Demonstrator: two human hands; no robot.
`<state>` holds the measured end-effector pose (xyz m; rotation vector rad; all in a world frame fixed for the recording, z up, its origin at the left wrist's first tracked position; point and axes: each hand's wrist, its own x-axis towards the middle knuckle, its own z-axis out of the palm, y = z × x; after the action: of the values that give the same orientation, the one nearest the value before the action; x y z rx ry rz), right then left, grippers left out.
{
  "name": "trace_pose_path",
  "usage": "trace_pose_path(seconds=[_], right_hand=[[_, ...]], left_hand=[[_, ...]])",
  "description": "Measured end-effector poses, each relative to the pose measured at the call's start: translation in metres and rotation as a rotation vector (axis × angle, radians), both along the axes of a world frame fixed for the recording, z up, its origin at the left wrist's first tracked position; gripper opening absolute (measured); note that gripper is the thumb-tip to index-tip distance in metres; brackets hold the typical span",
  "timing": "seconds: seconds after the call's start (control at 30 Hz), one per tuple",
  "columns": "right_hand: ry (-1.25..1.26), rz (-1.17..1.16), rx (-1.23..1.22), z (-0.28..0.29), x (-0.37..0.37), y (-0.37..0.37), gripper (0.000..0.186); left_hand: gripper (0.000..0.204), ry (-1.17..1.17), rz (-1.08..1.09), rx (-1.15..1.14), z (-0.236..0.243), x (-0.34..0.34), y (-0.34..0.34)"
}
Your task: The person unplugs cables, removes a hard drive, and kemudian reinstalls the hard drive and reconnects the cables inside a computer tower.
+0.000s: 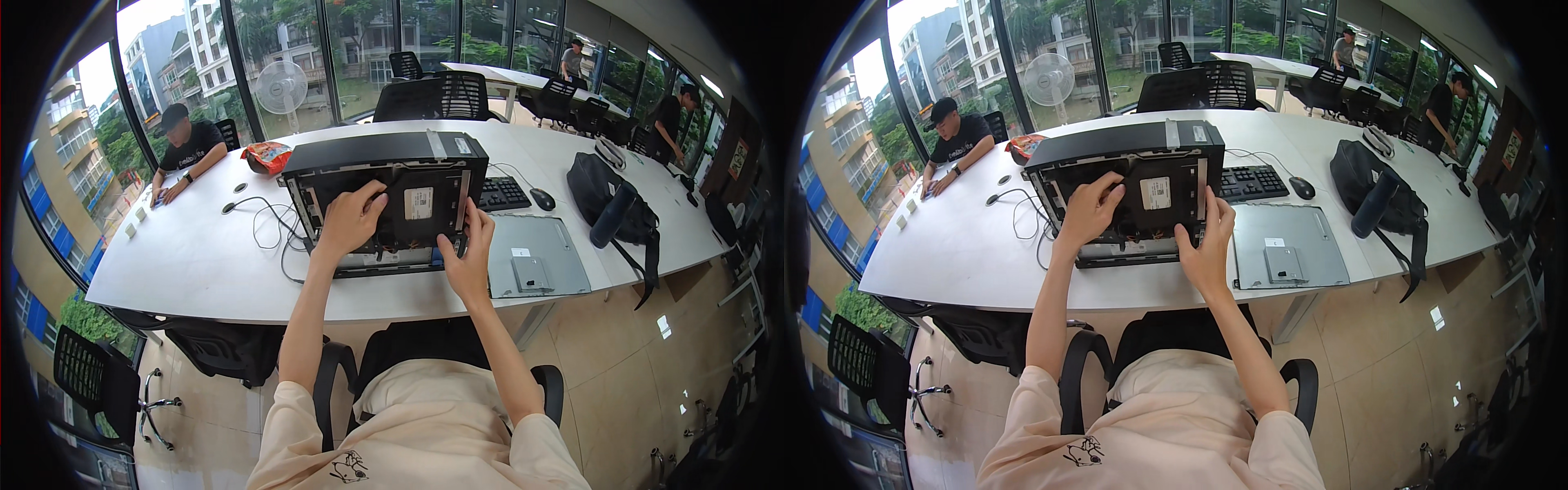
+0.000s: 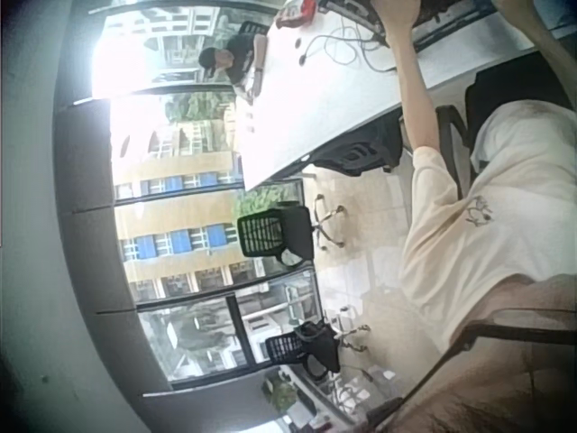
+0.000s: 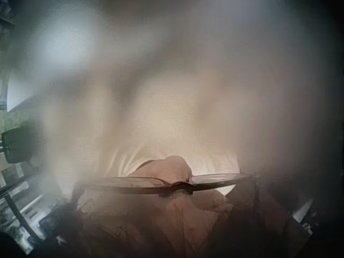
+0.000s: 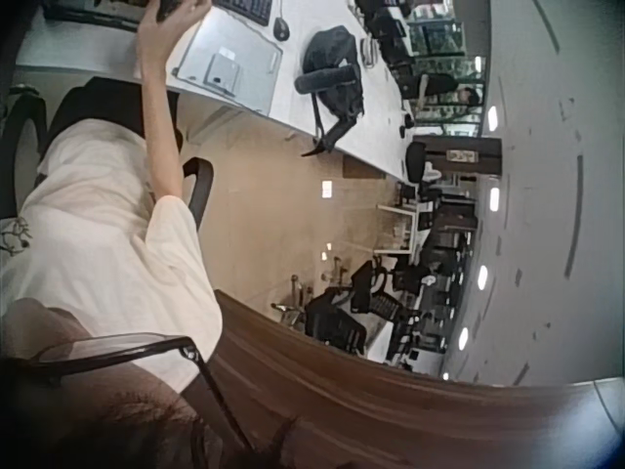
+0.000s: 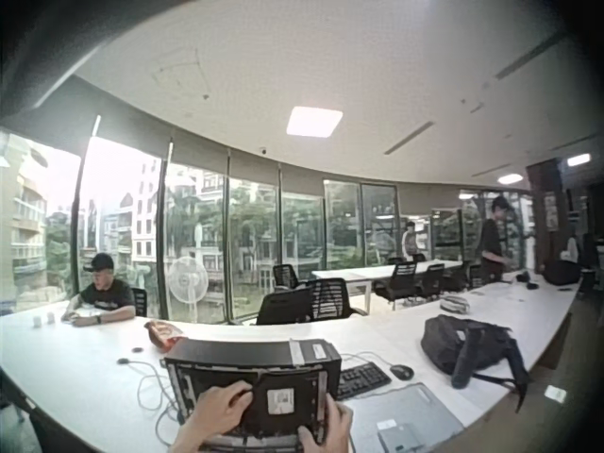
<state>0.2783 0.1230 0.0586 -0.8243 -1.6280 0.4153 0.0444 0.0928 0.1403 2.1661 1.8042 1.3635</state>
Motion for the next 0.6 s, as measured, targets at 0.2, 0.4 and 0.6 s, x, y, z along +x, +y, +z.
trace_pose_path(seconds=[0.2,0.4,0.6], right_hand=[[0.047,0.028,-0.025,0.005,-0.006,-0.003,0.081],[-0.018,-0.121,0.109,0.003,-0.005,-0.008,0.071],[0.189,0.330,-0.271,0.004,0.033,-0.021,0.038]], left_hand=[[0.024,-0.091,-0.121,-0.004,-0.005,-0.010,-0.005],[0.022,-0.192,-0.254,0.068,-0.034,-0.021,-0.009],[0.015,-0.309,-0.350,-0.011,-0.035,0.009,-0.019]])
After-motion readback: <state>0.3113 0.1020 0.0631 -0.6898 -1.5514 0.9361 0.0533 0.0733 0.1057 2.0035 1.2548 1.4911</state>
